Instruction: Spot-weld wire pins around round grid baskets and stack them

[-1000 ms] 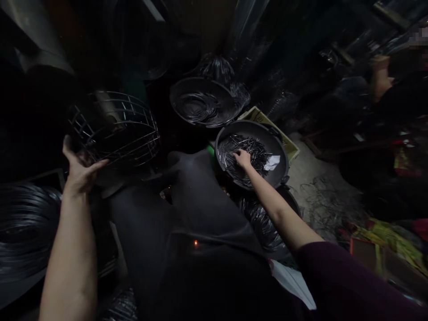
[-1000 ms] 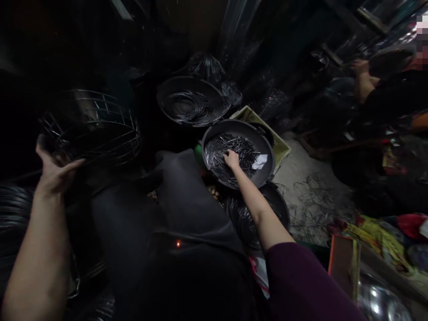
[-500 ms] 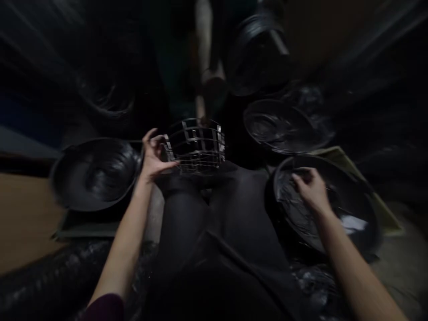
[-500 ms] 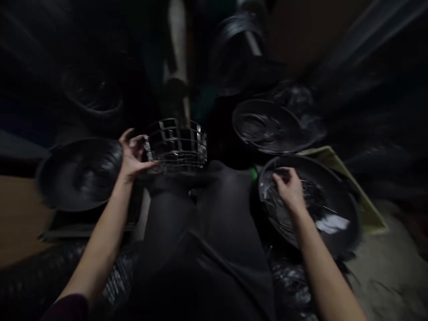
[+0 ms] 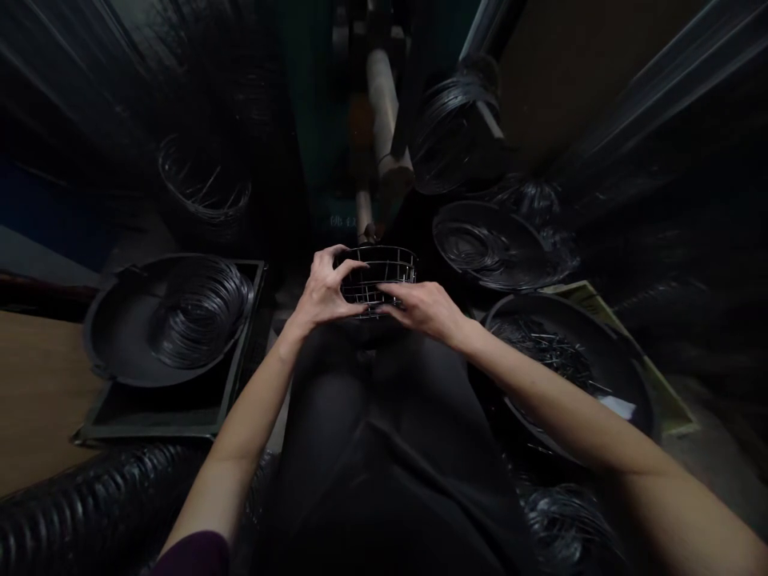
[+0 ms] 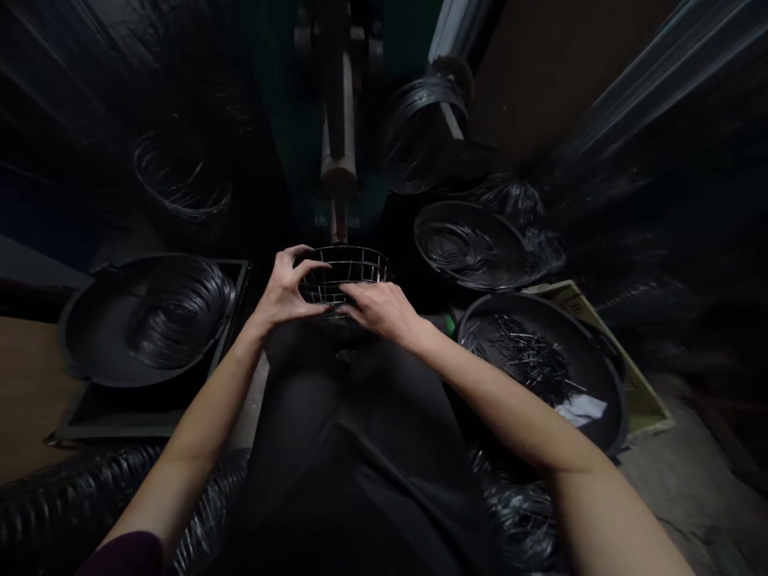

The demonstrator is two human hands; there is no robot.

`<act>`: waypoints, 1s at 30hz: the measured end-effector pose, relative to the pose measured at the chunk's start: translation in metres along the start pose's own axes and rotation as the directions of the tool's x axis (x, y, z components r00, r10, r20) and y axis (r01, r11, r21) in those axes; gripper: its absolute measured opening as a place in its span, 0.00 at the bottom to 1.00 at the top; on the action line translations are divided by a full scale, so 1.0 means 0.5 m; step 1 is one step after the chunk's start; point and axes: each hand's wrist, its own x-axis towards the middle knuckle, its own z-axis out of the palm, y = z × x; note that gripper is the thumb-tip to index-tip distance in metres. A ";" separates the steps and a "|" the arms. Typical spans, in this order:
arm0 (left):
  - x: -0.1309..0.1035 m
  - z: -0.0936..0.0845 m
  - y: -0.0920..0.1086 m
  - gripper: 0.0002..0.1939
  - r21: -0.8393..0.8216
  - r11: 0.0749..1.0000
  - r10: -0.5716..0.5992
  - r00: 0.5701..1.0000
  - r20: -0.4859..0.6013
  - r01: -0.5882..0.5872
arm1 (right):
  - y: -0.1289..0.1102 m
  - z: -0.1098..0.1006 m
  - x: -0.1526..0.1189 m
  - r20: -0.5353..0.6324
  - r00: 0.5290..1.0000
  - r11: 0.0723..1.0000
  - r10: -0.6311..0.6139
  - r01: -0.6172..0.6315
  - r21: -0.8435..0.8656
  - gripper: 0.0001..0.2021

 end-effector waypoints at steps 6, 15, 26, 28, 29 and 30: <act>0.023 0.017 -0.016 0.34 -0.071 0.997 -0.019 0.999 -0.036 0.017 | 0.017 -0.002 0.008 0.008 0.991 0.942 -0.134 0.130 -0.309 0.17; 0.053 0.010 -0.031 0.33 -0.101 0.994 -0.046 0.998 -0.043 0.042 | 0.034 -0.012 0.045 -0.025 0.980 0.920 -0.196 0.175 -0.351 0.17; 0.076 0.000 -0.049 0.33 -0.143 0.986 -0.090 0.996 -0.020 0.087 | 0.048 -0.011 0.036 -0.190 0.973 0.973 -0.130 0.088 -0.214 0.13; 0.085 -0.001 -0.054 0.33 -0.154 0.983 -0.107 0.994 -0.016 0.103 | 0.058 -0.004 0.035 -0.279 0.956 0.980 -0.088 0.034 -0.195 0.10; 0.092 -0.001 -0.057 0.33 -0.156 0.982 -0.113 0.993 -0.018 0.109 | 0.062 -0.001 0.039 -0.311 0.948 0.983 -0.073 0.016 -0.181 0.09; 0.099 -0.001 -0.060 0.33 -0.155 0.981 -0.118 0.993 -0.026 0.113 | 0.067 0.001 0.046 -0.330 0.942 0.987 -0.060 0.006 -0.161 0.09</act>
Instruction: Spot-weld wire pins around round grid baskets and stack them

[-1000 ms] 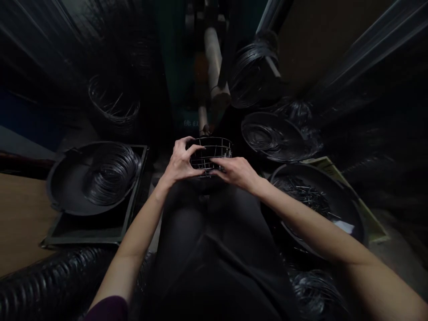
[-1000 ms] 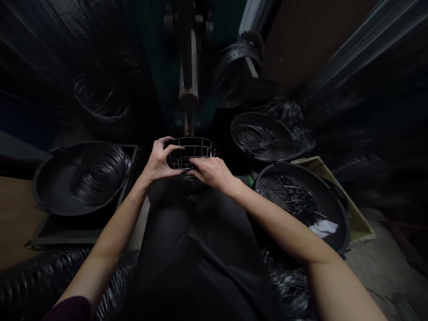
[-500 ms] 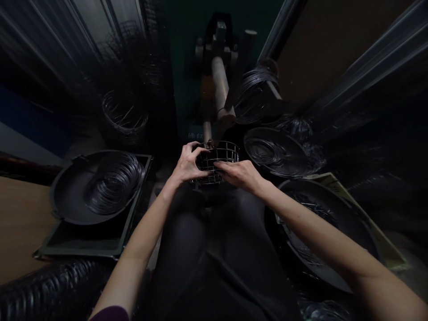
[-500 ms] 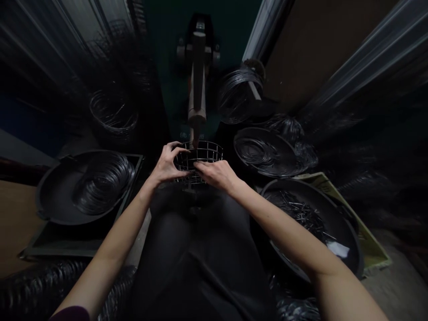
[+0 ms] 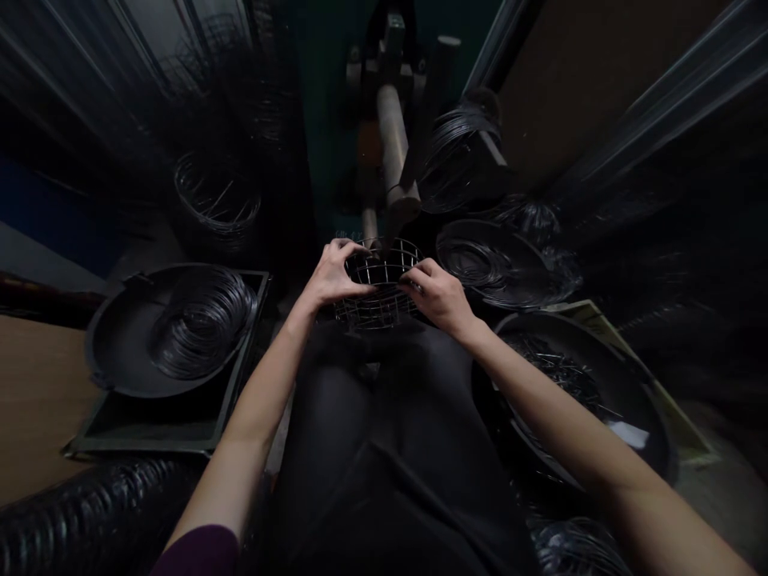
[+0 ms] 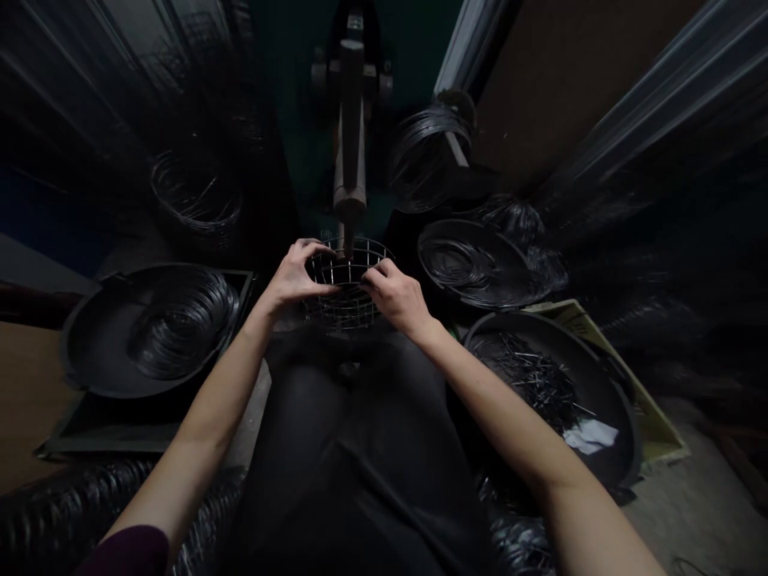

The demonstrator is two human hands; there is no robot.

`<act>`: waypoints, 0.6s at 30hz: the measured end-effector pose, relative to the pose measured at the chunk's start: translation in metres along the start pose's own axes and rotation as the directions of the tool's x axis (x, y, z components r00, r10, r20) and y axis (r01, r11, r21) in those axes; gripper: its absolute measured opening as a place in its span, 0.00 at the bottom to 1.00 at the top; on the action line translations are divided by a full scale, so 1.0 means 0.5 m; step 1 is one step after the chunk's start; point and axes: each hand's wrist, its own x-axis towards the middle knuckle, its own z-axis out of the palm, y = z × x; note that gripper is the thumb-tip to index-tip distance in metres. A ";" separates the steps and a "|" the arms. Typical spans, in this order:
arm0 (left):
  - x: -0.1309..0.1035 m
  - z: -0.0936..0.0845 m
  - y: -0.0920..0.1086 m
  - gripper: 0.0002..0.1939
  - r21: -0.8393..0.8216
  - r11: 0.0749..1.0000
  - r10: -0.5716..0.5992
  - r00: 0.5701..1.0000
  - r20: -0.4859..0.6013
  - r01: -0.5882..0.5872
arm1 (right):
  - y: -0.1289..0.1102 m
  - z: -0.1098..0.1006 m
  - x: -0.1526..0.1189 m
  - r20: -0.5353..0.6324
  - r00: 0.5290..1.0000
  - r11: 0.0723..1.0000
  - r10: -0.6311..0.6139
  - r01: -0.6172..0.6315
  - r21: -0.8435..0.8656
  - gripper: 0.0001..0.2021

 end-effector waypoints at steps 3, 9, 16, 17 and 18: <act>0.022 -0.003 -0.008 0.33 0.008 1.000 -0.012 1.000 -0.012 0.012 | 0.010 0.013 0.024 -0.014 0.999 0.998 0.039 -0.038 0.059 0.08; 0.048 -0.008 -0.021 0.33 0.003 1.000 0.002 1.000 -0.003 -0.002 | 0.028 0.031 0.046 -0.083 0.993 0.987 0.086 -0.074 0.139 0.07; 0.111 -0.023 -0.021 0.36 0.062 0.996 -0.075 0.995 0.063 0.071 | 0.019 0.041 0.098 -0.050 0.976 0.969 0.211 -0.202 0.142 0.09; 0.112 -0.026 -0.018 0.38 0.052 0.996 -0.075 0.994 0.074 0.071 | 0.026 0.035 0.097 -0.039 0.977 0.969 0.209 -0.202 0.140 0.10; 0.112 -0.029 -0.020 0.42 0.037 0.997 -0.071 0.995 0.077 0.068 | 0.044 0.028 0.088 -0.033 0.979 0.970 0.203 -0.196 0.145 0.12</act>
